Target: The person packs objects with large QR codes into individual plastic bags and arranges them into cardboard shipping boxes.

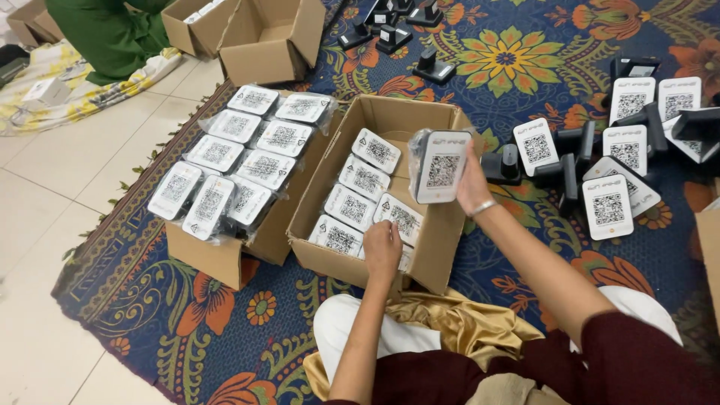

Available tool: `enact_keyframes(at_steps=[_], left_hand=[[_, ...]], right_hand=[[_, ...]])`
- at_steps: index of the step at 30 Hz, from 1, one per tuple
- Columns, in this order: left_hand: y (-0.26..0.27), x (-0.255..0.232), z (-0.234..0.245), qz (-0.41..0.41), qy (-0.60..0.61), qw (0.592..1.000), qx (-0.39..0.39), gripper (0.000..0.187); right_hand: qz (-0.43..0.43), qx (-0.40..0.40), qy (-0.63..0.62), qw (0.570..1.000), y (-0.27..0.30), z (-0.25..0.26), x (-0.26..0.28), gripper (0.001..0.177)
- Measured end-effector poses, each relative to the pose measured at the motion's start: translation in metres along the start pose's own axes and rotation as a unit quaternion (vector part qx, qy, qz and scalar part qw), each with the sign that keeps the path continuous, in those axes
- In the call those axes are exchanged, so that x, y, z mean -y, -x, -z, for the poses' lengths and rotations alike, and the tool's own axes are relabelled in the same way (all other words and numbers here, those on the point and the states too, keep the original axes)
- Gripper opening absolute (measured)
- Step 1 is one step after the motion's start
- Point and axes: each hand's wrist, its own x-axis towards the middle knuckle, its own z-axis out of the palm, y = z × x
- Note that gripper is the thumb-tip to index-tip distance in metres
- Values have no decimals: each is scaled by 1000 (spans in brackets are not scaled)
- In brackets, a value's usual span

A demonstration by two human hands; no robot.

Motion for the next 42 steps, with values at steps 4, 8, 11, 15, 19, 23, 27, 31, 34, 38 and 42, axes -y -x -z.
enact_keyframes(at_steps=[4, 8, 11, 15, 19, 23, 27, 31, 34, 38, 42], left_hand=[[-6, -13, 14, 9, 57, 998, -36, 22], [-4, -21, 17, 17, 75, 996, -53, 25], [-13, -21, 15, 16, 68, 995, -64, 26], [-13, -20, 13, 24, 64, 997, -44, 28], [-17, -22, 15, 22, 72, 996, -56, 31], [-17, -26, 13, 16, 70, 995, -67, 34], [-22, -27, 15, 7, 69, 994, -79, 33], [-23, -25, 13, 1, 75, 995, -73, 34], [-23, -25, 11, 15, 69, 996, -53, 37], [-22, -24, 13, 20, 75, 996, -53, 38], [-23, -26, 10, 31, 69, 996, -40, 39]], right_hand=[[-46, -38, 77, 995, -75, -19, -29, 86], [-94, -178, 215, 956, -86, -31, -39, 82], [-50, -195, 352, 914, -92, -45, -35, 74], [44, -53, 339, 938, -174, 39, -120, 49], [48, -21, 390, 919, -214, 74, -155, 40], [-131, -83, 399, 904, -231, 116, -189, 34], [-267, 55, 527, 805, -246, 135, -219, 37], [-288, 81, 559, 773, -226, 115, -210, 44], [-252, 80, 584, 768, -232, 131, -223, 52], [-231, 93, 690, 680, -196, 84, -189, 49], [-235, 51, 794, 558, -164, 58, -161, 40]])
